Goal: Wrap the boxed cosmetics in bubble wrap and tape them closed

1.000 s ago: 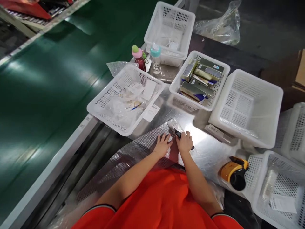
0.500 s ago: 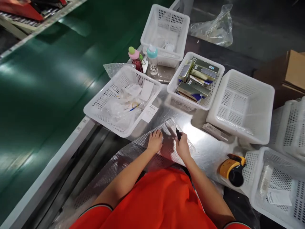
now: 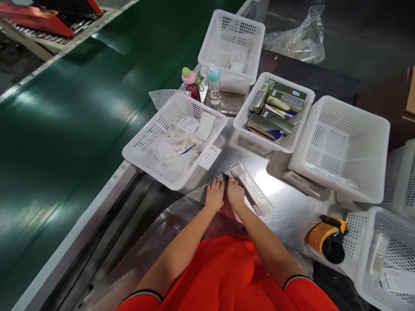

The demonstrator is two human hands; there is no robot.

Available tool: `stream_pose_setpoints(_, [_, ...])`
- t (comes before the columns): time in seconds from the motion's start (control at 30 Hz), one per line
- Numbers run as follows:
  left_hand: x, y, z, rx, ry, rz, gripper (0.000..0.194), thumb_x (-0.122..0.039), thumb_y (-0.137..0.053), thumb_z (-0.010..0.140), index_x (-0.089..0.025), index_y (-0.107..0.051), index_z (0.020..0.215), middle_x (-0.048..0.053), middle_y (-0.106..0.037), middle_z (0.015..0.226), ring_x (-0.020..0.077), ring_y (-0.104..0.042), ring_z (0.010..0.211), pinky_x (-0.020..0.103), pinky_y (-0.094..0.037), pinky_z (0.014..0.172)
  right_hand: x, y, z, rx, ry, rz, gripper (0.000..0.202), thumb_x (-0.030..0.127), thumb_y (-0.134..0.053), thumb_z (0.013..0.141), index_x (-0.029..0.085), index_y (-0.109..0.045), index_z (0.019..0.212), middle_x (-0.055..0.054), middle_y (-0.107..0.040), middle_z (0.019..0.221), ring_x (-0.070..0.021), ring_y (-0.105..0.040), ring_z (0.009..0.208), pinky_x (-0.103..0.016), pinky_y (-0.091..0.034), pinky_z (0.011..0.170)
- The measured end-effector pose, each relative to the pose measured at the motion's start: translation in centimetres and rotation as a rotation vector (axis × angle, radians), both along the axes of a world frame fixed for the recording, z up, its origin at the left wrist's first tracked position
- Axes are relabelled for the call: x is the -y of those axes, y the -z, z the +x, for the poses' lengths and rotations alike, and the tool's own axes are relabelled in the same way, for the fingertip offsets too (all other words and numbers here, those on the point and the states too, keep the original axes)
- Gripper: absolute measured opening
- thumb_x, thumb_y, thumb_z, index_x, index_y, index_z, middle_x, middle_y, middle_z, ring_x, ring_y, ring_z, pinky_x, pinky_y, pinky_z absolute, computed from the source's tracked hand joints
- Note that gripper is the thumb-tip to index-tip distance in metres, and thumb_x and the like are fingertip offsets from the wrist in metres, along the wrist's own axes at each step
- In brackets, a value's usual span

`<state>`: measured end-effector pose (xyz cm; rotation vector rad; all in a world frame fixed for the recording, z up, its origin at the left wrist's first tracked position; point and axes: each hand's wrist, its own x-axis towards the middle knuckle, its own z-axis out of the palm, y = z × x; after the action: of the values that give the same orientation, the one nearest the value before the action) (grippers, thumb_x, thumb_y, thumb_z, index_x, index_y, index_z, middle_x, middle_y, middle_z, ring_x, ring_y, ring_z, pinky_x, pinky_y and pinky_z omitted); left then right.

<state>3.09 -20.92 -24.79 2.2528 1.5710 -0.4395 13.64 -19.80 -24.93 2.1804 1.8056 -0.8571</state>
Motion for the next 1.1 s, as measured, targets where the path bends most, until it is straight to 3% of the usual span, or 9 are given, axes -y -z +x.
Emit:
stream_pose_setpoints(0.13, [0.0, -0.3, 0.2, -0.022, 0.002, -0.008, 0.071, -0.022, -0.070, 0.078, -0.012, -0.041, 0.143, 0.021, -0.032, 0.159, 0.0333, -0.036, 0.143, 0.045, -0.035, 0.113, 4.9, -0.5, 2.1, 0.022, -0.013, -0.050, 0.038, 0.011, -0.032, 0.098, 0.014, -0.045, 0.135, -0.019, -0.066, 0.111, -0.0256, -0.072, 0.094, -0.033, -0.054, 0.073])
stream_pose_setpoints(0.33, [0.1, -0.3, 0.4, -0.034, 0.015, -0.015, 0.076, -0.033, -0.075, 0.078, -0.010, -0.042, 0.142, 0.024, -0.031, 0.159, 0.0358, -0.035, 0.144, 0.047, -0.036, 0.113, 23.5, -2.2, 13.8, 0.114, 0.089, -0.281, 0.037, 0.008, -0.037, 0.093, 0.021, -0.058, 0.121, -0.013, -0.070, 0.100, -0.0264, -0.073, 0.076, -0.033, -0.051, 0.060])
stream_pose_setpoints(0.43, [0.5, -0.1, 0.5, -0.030, 0.009, 0.018, 0.073, -0.030, -0.075, 0.077, -0.011, -0.045, 0.140, 0.025, -0.033, 0.158, 0.0367, -0.037, 0.142, 0.049, -0.037, 0.112, 27.3, -1.4, 17.8, 0.252, 0.282, -0.165, 0.039, 0.022, -0.032, 0.099, 0.014, -0.053, 0.131, -0.020, -0.066, 0.108, -0.0312, -0.071, 0.086, -0.038, -0.051, 0.064])
stream_pose_setpoints(0.5, [1.0, 0.2, 0.3, -0.018, 0.006, 0.063, 0.073, -0.028, -0.073, 0.078, -0.010, -0.043, 0.142, 0.026, -0.033, 0.157, 0.0376, -0.037, 0.142, 0.051, -0.036, 0.112, 25.2, -0.3, 18.2, 0.341, 0.417, -0.002, 0.045, 0.026, -0.033, 0.099, 0.006, -0.048, 0.137, -0.026, -0.063, 0.114, -0.0356, -0.066, 0.100, -0.044, -0.051, 0.076])
stream_pose_setpoints(0.6, [2.4, 0.8, -0.2, 0.014, 0.105, 0.141, 0.065, -0.023, -0.064, 0.084, -0.014, -0.042, 0.145, 0.023, -0.032, 0.159, 0.0369, -0.032, 0.146, 0.056, -0.030, 0.116, 18.1, 0.8, 16.1, 0.377, 0.559, 0.223, 0.050, 0.025, -0.040, 0.096, 0.002, -0.044, 0.140, -0.031, -0.053, 0.131, -0.0403, -0.052, 0.123, -0.054, -0.042, 0.095])
stream_pose_setpoints(0.7, [3.8, 1.2, -0.5, 0.071, 0.334, 0.079, 0.050, -0.019, -0.053, 0.090, -0.019, -0.052, 0.140, 0.015, -0.038, 0.158, 0.0329, -0.033, 0.146, 0.054, -0.028, 0.118, 11.1, 0.8, 13.3, 0.125, 0.341, 0.344, 0.049, 0.030, -0.047, 0.095, 0.010, -0.048, 0.139, -0.025, -0.043, 0.145, -0.0360, -0.038, 0.136, -0.050, -0.034, 0.106])
stream_pose_setpoints(0.8, [4.9, 1.2, -1.6, 0.077, 0.399, 0.016, 0.046, -0.019, -0.052, 0.090, -0.020, -0.056, 0.136, 0.011, -0.046, 0.153, 0.0295, -0.039, 0.143, 0.050, -0.035, 0.116, 7.3, 0.6, 11.8, -0.135, 0.035, 0.247, 0.040, 0.024, -0.053, 0.092, 0.021, -0.055, 0.132, -0.015, -0.048, 0.144, -0.0284, -0.043, 0.131, -0.039, -0.037, 0.104])
stream_pose_setpoints(0.97, [7.0, -0.4, -9.0, 0.020, 0.226, 0.069, 0.049, -0.009, -0.051, 0.085, -0.020, -0.059, 0.131, 0.012, -0.051, 0.149, 0.0286, -0.049, 0.135, 0.047, -0.041, 0.111, 6.5, 1.3, 11.7, -0.173, 0.007, 0.188, 0.042, 0.019, -0.053, 0.092, 0.022, -0.053, 0.133, -0.011, -0.049, 0.144, -0.0259, -0.050, 0.122, -0.035, -0.041, 0.097])
stream_pose_setpoints(1.1, [8.3, -2.3, -12.2, 0.175, -0.232, 0.017, 0.032, -0.013, -0.048, 0.086, -0.017, -0.070, 0.109, 0.015, -0.059, 0.138, 0.0317, -0.055, 0.125, 0.053, -0.042, 0.108, 6.9, 1.5, 11.8, -0.177, 0.020, 0.194, 0.042, 0.019, -0.051, 0.093, 0.022, -0.051, 0.134, -0.011, -0.047, 0.146, -0.0267, -0.048, 0.126, -0.037, -0.041, 0.098])
